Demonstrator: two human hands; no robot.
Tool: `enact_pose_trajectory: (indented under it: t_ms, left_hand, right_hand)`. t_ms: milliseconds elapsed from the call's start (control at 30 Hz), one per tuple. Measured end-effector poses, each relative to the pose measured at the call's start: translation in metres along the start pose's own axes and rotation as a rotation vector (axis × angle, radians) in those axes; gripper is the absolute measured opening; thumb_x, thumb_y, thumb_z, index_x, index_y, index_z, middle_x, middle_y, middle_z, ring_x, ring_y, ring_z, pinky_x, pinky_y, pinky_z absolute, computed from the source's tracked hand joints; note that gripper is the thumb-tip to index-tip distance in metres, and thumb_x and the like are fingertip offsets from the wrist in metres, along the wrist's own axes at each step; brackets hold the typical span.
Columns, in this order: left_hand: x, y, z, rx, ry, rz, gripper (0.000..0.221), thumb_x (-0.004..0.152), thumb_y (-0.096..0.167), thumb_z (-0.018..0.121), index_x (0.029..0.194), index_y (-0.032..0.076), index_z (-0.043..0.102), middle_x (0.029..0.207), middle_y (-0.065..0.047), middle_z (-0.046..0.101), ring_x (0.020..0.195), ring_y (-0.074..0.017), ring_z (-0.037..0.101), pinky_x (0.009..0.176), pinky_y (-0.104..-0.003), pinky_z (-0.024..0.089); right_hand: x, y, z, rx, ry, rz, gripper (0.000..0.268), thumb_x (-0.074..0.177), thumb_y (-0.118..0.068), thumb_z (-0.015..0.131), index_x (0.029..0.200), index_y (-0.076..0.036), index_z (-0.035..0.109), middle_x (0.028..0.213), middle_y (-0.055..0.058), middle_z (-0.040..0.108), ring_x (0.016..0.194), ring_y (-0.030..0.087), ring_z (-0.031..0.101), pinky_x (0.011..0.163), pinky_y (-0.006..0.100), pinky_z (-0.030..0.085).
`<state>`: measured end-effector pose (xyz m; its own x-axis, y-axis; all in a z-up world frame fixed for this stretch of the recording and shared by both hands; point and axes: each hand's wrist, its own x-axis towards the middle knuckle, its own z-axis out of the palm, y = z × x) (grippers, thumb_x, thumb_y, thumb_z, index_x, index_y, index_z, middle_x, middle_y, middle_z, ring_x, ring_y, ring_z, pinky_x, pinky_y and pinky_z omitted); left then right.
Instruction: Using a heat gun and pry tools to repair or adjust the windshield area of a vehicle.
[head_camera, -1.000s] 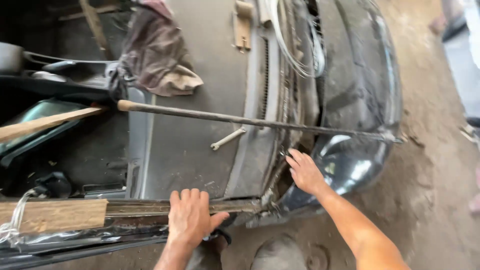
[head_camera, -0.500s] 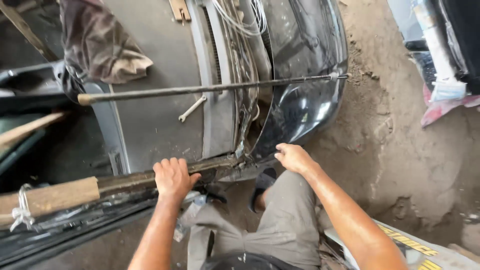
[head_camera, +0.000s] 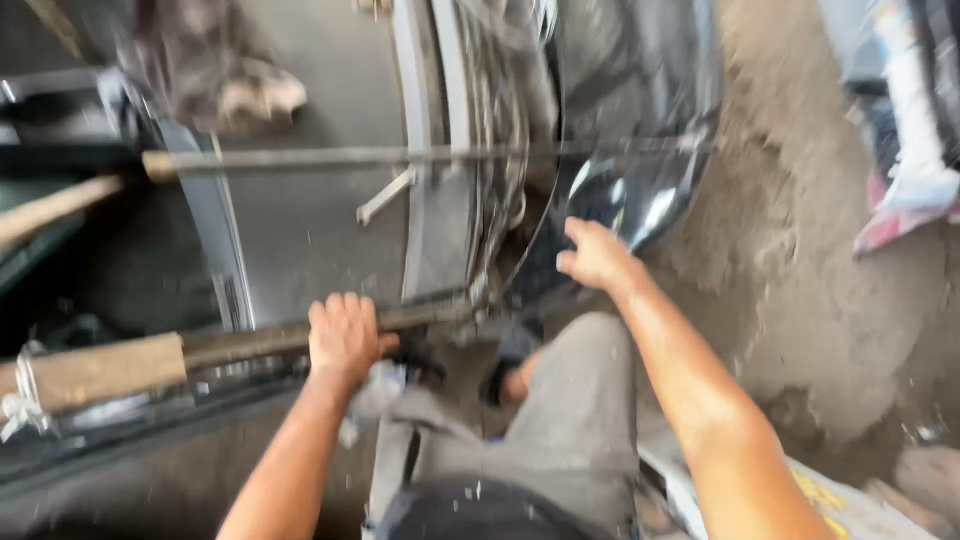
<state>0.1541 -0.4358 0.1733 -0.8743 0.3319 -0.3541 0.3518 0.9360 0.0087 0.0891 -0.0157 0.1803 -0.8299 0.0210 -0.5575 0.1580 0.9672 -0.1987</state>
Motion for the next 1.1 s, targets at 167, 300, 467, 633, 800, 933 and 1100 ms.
enact_pose_trajectory:
  t_ms: [167,300,467,633,800,933,1100]
  left_hand:
    - [0.004,0.005,0.012,-0.073,-0.079,-0.043,0.06,0.073,0.067,0.076,0.098,0.013,0.066,0.096,-0.004,0.061,0.098,-0.024,0.056,0.086,-0.043,0.042]
    - [0.0,0.009,0.009,-0.049,-0.086,-0.048,0.063,0.07,0.068,0.077,0.098,0.013,0.066,0.096,-0.004,0.061,0.098,-0.025,0.056,0.087,-0.043,0.042]
    - [0.009,0.005,0.01,-0.016,-0.018,-0.112,0.061,0.071,0.067,0.078,0.098,0.014,0.066,0.096,-0.004,0.061,0.097,-0.0245,0.056,0.084,-0.042,0.042]
    - [0.003,0.006,0.004,-0.01,0.084,-0.137,0.062,0.068,0.066,0.08,0.097,0.013,0.065,0.094,-0.005,0.06,0.094,-0.0242,0.055,0.085,-0.042,0.042]
    - [0.008,0.009,-0.001,-0.128,-0.059,-0.154,0.06,0.07,0.061,0.081,0.098,0.012,0.061,0.096,-0.005,0.058,0.097,-0.0247,0.054,0.086,-0.041,0.04]
    - [0.011,0.01,-0.005,-0.143,-0.09,-0.166,0.061,0.07,0.061,0.08,0.101,0.012,0.061,0.098,-0.005,0.057,0.098,-0.024,0.054,0.087,-0.041,0.04]
    - [0.024,0.008,-0.012,-0.124,-0.324,-0.189,0.062,0.075,0.065,0.075,0.107,0.015,0.059,0.102,-0.002,0.056,0.103,-0.0226,0.053,0.088,-0.042,0.041]
  right_hand:
    - [0.06,0.0,0.029,0.075,-0.099,0.141,0.081,0.086,-0.037,0.076,0.154,-0.01,0.041,0.15,0.021,0.051,0.137,0.038,0.049,0.112,0.045,0.041]
    - [0.054,-0.007,0.037,0.016,-0.106,0.099,0.09,0.087,-0.039,0.076,0.162,-0.01,0.035,0.159,0.02,0.047,0.144,0.04,0.048,0.117,0.044,0.044]
    - [0.084,-0.008,0.055,0.058,-0.149,0.164,0.105,0.08,-0.04,0.081,0.164,-0.022,0.021,0.168,0.024,0.012,0.145,0.046,0.037,0.117,0.046,0.038]
    - [0.1,-0.016,0.095,0.101,-0.094,0.177,0.113,0.075,-0.04,0.088,0.165,-0.027,0.02,0.163,0.037,-0.014,0.149,0.06,0.014,0.12,0.053,0.032]
    - [0.112,-0.004,0.112,-0.049,-0.155,0.186,0.105,0.073,-0.045,0.089,0.158,-0.017,0.035,0.156,0.048,-0.018,0.142,0.07,0.014,0.117,0.055,0.038]
    - [0.1,-0.019,0.09,-0.074,-0.183,0.19,0.093,0.074,-0.047,0.088,0.146,-0.004,0.048,0.16,0.046,-0.013,0.146,0.066,0.017,0.114,0.054,0.044]
    - [0.106,-0.016,0.095,-0.114,-0.164,0.162,0.088,0.075,-0.049,0.089,0.139,0.0,0.053,0.155,0.05,-0.009,0.143,0.069,0.018,0.117,0.054,0.039]
